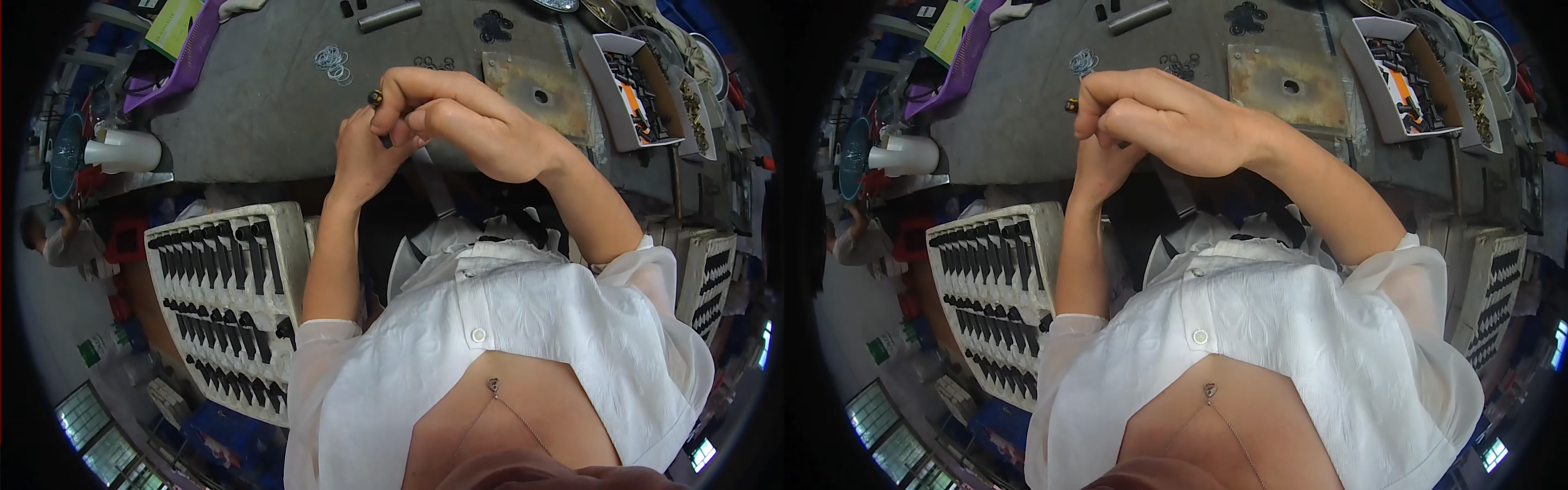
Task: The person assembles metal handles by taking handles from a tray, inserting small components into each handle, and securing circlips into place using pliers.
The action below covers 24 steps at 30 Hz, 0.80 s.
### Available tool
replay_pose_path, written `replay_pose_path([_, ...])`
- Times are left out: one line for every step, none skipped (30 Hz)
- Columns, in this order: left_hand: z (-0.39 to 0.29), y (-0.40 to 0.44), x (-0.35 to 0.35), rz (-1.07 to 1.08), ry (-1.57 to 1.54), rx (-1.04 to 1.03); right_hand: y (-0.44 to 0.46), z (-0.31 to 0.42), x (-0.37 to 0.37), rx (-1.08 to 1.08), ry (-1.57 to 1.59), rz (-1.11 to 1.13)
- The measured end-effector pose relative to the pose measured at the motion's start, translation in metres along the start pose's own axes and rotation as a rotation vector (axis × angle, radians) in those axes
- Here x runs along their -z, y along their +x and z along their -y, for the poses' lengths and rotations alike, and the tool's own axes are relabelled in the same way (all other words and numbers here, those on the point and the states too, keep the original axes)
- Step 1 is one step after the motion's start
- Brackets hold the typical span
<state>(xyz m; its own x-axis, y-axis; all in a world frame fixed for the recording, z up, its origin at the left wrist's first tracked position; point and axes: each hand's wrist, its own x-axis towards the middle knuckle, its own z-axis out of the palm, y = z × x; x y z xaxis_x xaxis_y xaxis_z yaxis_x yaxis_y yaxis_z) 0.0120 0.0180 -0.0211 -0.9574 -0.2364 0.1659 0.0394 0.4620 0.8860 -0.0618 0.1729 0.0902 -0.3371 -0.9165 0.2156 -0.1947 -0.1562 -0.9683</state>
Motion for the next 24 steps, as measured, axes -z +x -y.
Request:
replay_pose_path([0.000, 0.000, 0.000, 0.010, 0.001, -0.003, -0.001, -0.001, 0.000, -0.004, 0.005, 0.000])
replay_pose_path([0.000, 0.000, 0.000, 0.019, 0.001, -0.005, -0.001, -0.002, 0.000, -0.009, 0.011, 0.001])
replay_pose_path([0.001, -0.001, -0.001, 0.017, -0.002, -0.005, -0.002, -0.004, -0.001, -0.011, 0.009, 0.003])
replay_pose_path([0.001, -0.001, -0.003, -0.001, 0.012, 0.010, -0.003, -0.006, -0.003, 0.003, 0.022, -0.021])
replay_pose_path([0.001, -0.001, -0.004, -0.020, 0.027, 0.024, -0.002, -0.007, -0.005, 0.020, 0.037, -0.045])
replay_pose_path([-0.003, -0.002, -0.003, -0.023, 0.028, 0.021, -0.003, -0.007, -0.006, 0.023, 0.034, -0.042])
replay_pose_path([-0.009, -0.003, -0.003, -0.030, 0.089, 0.016, -0.005, -0.006, -0.005, -0.003, 0.061, -0.103])
replay_pose_path([-0.013, -0.004, -0.003, -0.035, 0.148, 0.013, -0.007, -0.005, -0.006, -0.030, 0.089, -0.166])
replay_pose_path([-0.013, -0.004, -0.004, -0.044, 0.158, -0.004, -0.009, -0.005, -0.008, -0.024, 0.092, -0.202])
replay_pose_path([-0.013, -0.003, -0.006, -0.045, 0.157, -0.007, -0.010, -0.007, -0.011, -0.022, 0.089, -0.202])
replay_pose_path([-0.012, -0.003, -0.007, -0.053, 0.135, -0.001, -0.010, -0.010, -0.014, 0.008, 0.133, -0.287])
replay_pose_path([-0.012, -0.003, -0.008, -0.060, 0.114, 0.007, -0.010, -0.011, -0.016, 0.038, 0.178, -0.372])
replay_pose_path([-0.012, -0.004, -0.008, -0.059, 0.115, 0.009, -0.010, -0.010, -0.015, 0.037, 0.180, -0.372])
replay_pose_path([-0.013, -0.005, -0.008, -0.091, 0.122, -0.016, -0.010, -0.009, -0.013, 0.006, 0.186, -0.338])
replay_pose_path([-0.014, -0.005, -0.008, -0.123, 0.129, -0.040, -0.010, -0.007, -0.011, -0.024, 0.191, -0.304])
replay_pose_path([-0.009, -0.006, -0.007, -0.122, 0.131, -0.038, -0.009, -0.006, -0.009, -0.024, 0.194, -0.304])
replay_pose_path([-0.002, -0.008, -0.006, -0.104, 0.089, -0.025, -0.008, -0.005, -0.007, -0.006, 0.097, -0.207])
replay_pose_path([-0.001, -0.009, -0.004, -0.087, 0.046, -0.013, -0.008, -0.005, -0.006, 0.013, -0.001, -0.110])
replay_pose_path([-0.011, -0.007, 0.000, -0.073, 0.008, 0.047, -0.006, -0.005, -0.007, 0.133, -0.220, -0.060])
replay_pose_path([-0.004, -0.006, 0.004, -0.047, -0.077, -0.204, -0.004, -0.005, -0.011, 0.131, -0.216, -0.059])
replay_pose_path([-0.012, -0.005, 0.010, 0.012, -0.167, -0.192, -0.003, -0.004, -0.017, 0.302, -0.473, -0.057])
replay_pose_path([-0.019, -0.003, 0.015, 0.070, -0.255, -0.183, 0.001, -0.005, -0.022, 0.477, -0.731, -0.055])
replay_pose_path([-0.016, -0.004, 0.013, 0.067, -0.251, -0.183, 0.006, -0.015, -0.032, 0.591, -0.661, -0.151])
replay_pose_path([-0.011, -0.006, 0.008, 0.040, -0.308, -0.181, 0.008, -0.023, -0.036, 0.594, -0.658, -0.151])
